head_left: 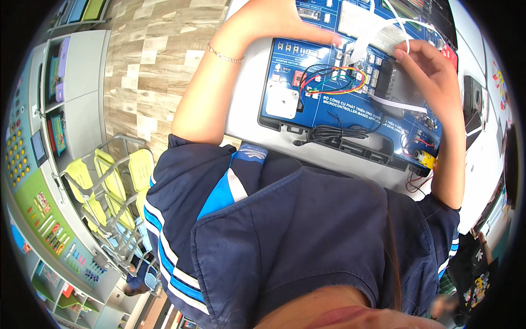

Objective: The person connects and adjusts jumper wires on a microcontroller development board. They plug and unplug white ribbon cables and individual jumper wires into various ports and headers on the board while seated at a table in a classroom.

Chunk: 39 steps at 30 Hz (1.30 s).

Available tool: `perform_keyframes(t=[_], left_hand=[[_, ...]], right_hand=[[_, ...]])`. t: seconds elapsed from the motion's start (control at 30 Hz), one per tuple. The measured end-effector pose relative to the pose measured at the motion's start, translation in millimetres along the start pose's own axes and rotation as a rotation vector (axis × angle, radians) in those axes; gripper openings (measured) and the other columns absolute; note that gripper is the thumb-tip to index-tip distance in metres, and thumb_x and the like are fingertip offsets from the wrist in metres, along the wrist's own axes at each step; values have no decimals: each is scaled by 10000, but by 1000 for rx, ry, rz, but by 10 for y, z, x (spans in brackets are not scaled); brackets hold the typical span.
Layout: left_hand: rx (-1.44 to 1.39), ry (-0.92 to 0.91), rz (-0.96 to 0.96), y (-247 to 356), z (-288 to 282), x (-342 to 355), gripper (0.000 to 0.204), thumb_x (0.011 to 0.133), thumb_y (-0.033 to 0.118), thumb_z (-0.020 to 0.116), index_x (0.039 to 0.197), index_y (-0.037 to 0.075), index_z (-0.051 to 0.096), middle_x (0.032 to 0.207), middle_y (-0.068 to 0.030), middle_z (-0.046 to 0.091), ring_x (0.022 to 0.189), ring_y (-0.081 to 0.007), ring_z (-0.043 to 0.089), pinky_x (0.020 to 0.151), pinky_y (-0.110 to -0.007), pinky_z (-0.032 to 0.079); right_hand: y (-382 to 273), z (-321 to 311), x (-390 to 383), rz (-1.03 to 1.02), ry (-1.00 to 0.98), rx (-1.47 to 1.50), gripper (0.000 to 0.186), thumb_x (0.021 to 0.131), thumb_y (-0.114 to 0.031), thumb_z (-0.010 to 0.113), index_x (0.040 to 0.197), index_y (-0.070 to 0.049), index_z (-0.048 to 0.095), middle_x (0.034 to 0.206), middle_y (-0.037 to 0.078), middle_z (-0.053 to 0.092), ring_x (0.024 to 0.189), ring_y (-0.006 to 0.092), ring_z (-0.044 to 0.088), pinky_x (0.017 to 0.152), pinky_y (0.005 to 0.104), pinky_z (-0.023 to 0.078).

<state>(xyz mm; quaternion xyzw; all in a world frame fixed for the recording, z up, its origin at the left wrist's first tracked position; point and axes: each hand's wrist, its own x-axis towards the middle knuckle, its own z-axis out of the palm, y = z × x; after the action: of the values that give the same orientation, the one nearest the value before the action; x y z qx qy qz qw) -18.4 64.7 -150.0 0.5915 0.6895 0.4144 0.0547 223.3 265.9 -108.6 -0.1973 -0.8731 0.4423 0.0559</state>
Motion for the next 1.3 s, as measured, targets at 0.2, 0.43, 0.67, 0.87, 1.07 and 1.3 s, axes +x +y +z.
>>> perform_keyframes(t=[0.2,0.43,0.67,0.87,1.07,1.3], left_hand=[[212,-218,-41,250,-30,-102,1340,566,644,888,1600,98,234,1548,-282,248,1433,-479,215,1183,-576,159],[255,-220,-64,258,12,-122,1293,609,599,876,1602,84,228,1571,-276,230,1441,-476,206,1185,-572,165],[291,-226,-66,223,39,-132,1272,613,563,887,1593,69,242,1583,-276,213,1450,-485,192,1191,-577,174],[224,-243,-81,244,9,-89,1261,613,528,900,1587,54,255,1588,-273,206,1454,-488,185,1205,-565,178],[132,-179,-125,260,35,-136,1259,531,477,962,1590,232,328,1617,-171,233,1474,-465,180,1219,-544,196],[126,-185,-131,334,18,-64,1209,547,431,957,1574,200,365,1609,-183,267,1463,-449,215,1204,-542,239]], right_hand=[[-33,45,41,-72,32,-180,221,934,-247,762,1066,-72,746,847,-46,647,783,40,551,748,208,454],[-119,35,-37,-157,79,-248,222,913,-240,773,1064,-79,748,843,-22,642,816,84,588,817,264,472],[-119,-1,-111,-150,104,-260,301,909,-225,773,1174,-96,716,989,4,703,901,102,639,919,297,483],[-104,-111,-187,-127,166,-155,367,912,-213,769,1258,-116,691,1121,33,715,955,110,656,942,311,490],[-71,-467,-154,-108,374,-199,348,915,-243,761,1215,-76,710,1092,38,731,962,124,657,897,305,522],[587,-1257,426,-67,522,-330,279,925,-235,735,1160,-85,747,1008,41,760,909,126,693,812,286,548]])
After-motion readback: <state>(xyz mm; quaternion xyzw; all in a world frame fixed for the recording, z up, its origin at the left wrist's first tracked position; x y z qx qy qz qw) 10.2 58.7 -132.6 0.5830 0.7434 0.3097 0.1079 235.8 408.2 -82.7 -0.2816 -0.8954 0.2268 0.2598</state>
